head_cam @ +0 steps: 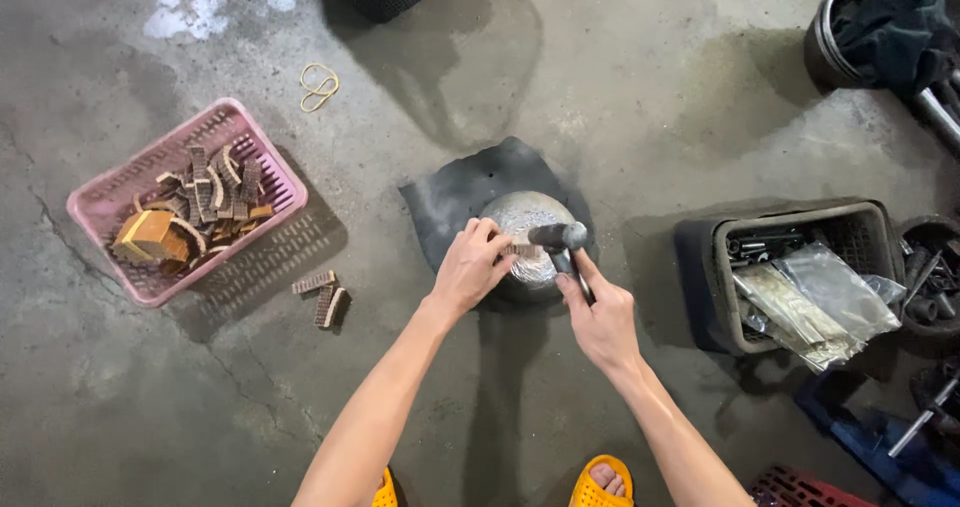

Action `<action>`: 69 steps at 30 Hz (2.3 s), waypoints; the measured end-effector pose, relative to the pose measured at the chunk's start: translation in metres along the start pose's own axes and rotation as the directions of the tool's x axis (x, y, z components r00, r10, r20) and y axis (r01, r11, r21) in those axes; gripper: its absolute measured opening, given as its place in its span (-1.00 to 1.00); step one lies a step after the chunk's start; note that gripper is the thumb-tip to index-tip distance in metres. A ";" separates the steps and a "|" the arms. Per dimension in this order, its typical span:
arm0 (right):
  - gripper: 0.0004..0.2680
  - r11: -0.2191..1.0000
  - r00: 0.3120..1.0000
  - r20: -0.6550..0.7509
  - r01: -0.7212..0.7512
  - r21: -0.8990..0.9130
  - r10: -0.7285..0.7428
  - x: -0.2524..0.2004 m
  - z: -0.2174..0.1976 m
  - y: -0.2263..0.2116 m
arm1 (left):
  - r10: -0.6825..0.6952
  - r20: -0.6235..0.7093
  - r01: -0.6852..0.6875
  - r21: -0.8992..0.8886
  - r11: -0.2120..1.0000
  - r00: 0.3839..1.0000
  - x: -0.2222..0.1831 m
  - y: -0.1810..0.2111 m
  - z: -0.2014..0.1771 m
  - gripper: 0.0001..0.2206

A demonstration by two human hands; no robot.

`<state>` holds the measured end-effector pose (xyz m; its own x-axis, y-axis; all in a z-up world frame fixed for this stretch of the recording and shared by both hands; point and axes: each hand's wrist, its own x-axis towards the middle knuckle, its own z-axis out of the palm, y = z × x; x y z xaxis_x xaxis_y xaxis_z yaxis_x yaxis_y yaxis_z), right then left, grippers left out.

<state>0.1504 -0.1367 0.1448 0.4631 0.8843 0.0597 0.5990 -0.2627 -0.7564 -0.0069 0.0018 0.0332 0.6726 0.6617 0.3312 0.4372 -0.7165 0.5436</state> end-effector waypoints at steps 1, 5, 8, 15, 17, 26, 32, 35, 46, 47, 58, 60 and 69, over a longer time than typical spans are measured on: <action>-0.69 1.000 1.000 0.005 0.000 0.000 0.000 0.000 0.000 -0.003 | -0.005 0.001 0.005 0.000 1.000 1.000 -0.001 -0.004 0.007 -0.84; -0.77 0.987 0.983 -0.081 0.163 -0.015 -0.164 -0.005 0.013 0.005 | -0.007 -0.039 0.008 0.027 1.000 0.999 -0.006 -0.013 0.023 -0.83; -0.73 0.974 0.976 -0.005 0.217 -0.070 -0.217 -0.002 0.018 0.007 | 0.016 -0.068 -0.012 0.059 0.998 0.998 -0.004 -0.008 0.022 -0.80; -0.71 0.978 0.977 -0.057 0.204 -0.036 -0.205 -0.001 0.013 0.002 | 0.077 -0.092 -0.071 0.062 0.996 0.993 0.005 -0.003 0.008 -0.80; -0.69 0.958 0.959 -0.062 0.268 -0.105 -0.275 -0.002 0.022 0.012 | 0.084 -0.084 -0.078 0.074 0.994 0.993 0.002 -0.008 0.014 -0.80; -0.67 0.977 0.972 0.105 -0.207 -0.047 0.211 -0.006 0.007 0.019 | -0.177 -0.024 0.172 -0.147 0.974 0.984 -0.004 -0.003 0.000 -0.85; -0.63 0.976 0.958 0.185 -0.211 -0.060 0.219 -0.013 0.011 0.037 | -0.480 0.021 0.453 -0.368 0.812 0.877 -0.028 -0.026 -0.088 -0.80; -0.61 0.961 0.943 0.188 -0.271 -0.055 0.276 -0.018 0.016 0.034 | -0.543 -0.102 0.490 -0.320 0.811 0.833 -0.041 -0.063 -0.142 -0.79; -0.62 0.909 0.905 0.196 -0.404 0.108 0.378 -0.019 0.012 0.017 | -0.468 -0.581 0.572 -0.006 0.820 0.666 -0.085 -0.134 -0.254 -0.63; -0.62 0.911 0.906 0.194 -0.400 0.099 0.377 -0.020 0.013 0.018 | -0.465 -0.511 0.546 0.010 0.838 0.723 -0.094 -0.130 -0.246 -0.75; -0.77 0.964 0.961 0.084 -0.266 0.018 0.263 -0.021 0.023 0.040 | -0.528 -0.051 0.524 0.236 0.819 0.848 -0.162 -0.135 -0.151 -0.90; -0.68 0.968 0.969 0.035 -0.245 0.050 0.244 -0.023 0.025 0.043 | -0.508 -0.231 0.539 0.095 0.837 0.830 -0.145 -0.126 -0.140 -0.81; -0.69 0.885 0.911 0.111 -0.412 0.215 0.397 -0.002 0.005 0.032 | -0.140 -0.132 0.132 -0.065 0.989 0.981 -0.014 -0.007 0.002 -0.79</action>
<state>0.1657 -0.1446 0.1172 0.5876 0.7439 -0.3184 0.1992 -0.5144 -0.8341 -0.0182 -0.0031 0.0227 0.5199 0.7788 0.3510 0.4822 -0.6067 0.6319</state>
